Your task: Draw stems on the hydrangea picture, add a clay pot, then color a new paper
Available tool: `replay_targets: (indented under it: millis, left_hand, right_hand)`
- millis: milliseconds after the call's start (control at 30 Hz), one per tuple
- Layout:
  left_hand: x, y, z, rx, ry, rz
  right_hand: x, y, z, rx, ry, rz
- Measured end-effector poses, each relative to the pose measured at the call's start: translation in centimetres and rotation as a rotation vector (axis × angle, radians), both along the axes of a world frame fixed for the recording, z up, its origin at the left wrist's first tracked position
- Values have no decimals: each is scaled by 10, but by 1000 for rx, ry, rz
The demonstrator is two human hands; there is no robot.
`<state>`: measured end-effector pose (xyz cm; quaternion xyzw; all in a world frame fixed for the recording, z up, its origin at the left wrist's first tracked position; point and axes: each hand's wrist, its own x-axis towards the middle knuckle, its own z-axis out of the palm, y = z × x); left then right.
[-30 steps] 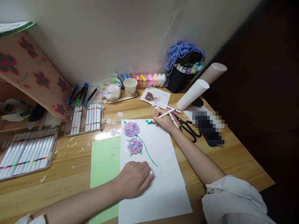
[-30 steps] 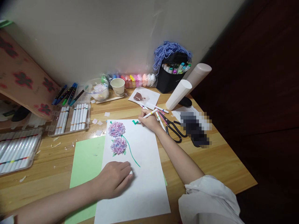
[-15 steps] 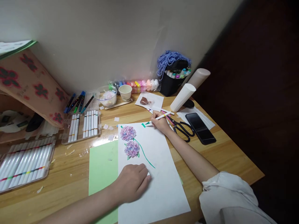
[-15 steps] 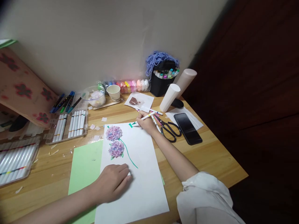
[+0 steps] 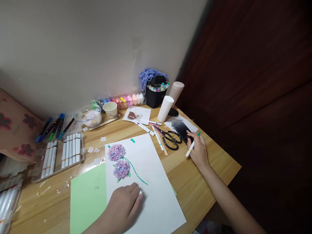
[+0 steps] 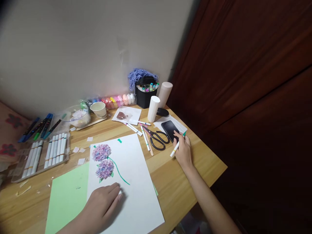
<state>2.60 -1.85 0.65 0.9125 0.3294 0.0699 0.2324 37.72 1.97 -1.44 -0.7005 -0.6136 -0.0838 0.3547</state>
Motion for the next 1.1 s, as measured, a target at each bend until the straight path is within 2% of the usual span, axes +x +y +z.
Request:
replay_targets:
  millis: [167, 533, 633, 767, 833, 933, 1000, 1100]
  left_hand:
    - [1, 0, 0, -4, -5, 8]
    - [2, 2, 3, 40, -47, 0]
    - [3, 3, 3, 46, -52, -2]
    - [3, 3, 2, 75, -59, -9]
    - [3, 3, 1, 76, -55, -11]
    - [2, 2, -1, 63, -46, -13]
    - [2, 2, -1, 57, -45, -15]
    - [2, 2, 1, 51, -43, -20]
  right_hand:
    - [7, 0, -9, -15, -17, -73]
    - [7, 0, -9, -78, -32, -77]
    - [6, -1, -5, -53, 36, -71]
    - [-9, -5, 7, 17, 256, -15]
    - [-27, -5, 14, -31, 408, 57]
    - [-64, 6, 23, -220, 711, 357]
    - [-88, 22, 26, -285, 753, 466]
    - [-117, 56, 24, -328, 796, 541]
